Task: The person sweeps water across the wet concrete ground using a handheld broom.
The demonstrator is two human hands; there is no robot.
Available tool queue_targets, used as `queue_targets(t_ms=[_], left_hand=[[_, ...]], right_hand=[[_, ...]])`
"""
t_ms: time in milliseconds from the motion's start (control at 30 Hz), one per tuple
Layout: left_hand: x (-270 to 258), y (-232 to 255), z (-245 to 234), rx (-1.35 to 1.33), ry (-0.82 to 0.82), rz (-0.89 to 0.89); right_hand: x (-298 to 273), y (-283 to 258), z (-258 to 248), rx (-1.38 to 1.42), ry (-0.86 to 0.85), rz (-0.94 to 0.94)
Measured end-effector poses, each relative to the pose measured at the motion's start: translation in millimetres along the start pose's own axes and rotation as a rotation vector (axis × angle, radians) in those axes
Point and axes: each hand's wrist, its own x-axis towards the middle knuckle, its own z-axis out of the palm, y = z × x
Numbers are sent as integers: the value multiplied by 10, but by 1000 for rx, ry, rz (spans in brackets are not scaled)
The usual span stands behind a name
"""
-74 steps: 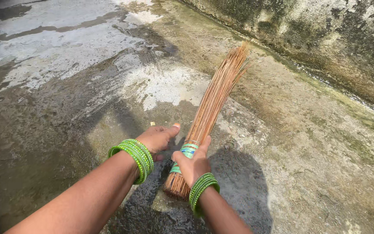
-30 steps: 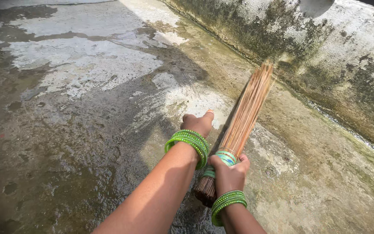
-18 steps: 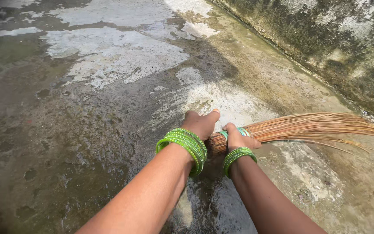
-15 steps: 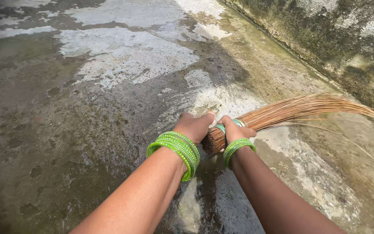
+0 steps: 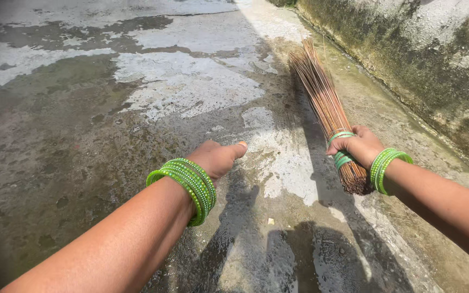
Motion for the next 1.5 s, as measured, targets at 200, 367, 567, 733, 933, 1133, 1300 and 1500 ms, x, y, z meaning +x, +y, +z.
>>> queue_targets(t_ms=[200, 367, 567, 733, 933, 1133, 1300, 1500], left_hand=[[-422, 791, 8, 384, 58, 106], [-521, 1044, 108, 549, 2, 216], [-781, 1121, 61, 505, 63, 141], [-1154, 1095, 8, 449, -58, 27], [-1475, 1077, -315, 463, -42, 90], [-1479, 884, -242, 290, -54, -24], [-1177, 516, 43, 165, -63, -69], [-911, 71, 209, 101, -72, -129]], right_hand=[[-594, 771, -180, -80, 261, 235], [-364, 1466, 331, -144, 168, 330], [105, 1089, 413, -193, -216, 175], [52, 682, 65, -178, -283, 141], [-65, 533, -189, 15, -190, 32], [-298, 845, 89, 77, -28, 145], [-439, 881, 427, 236, -266, 129], [-669, 305, 484, 379, -481, 127]])
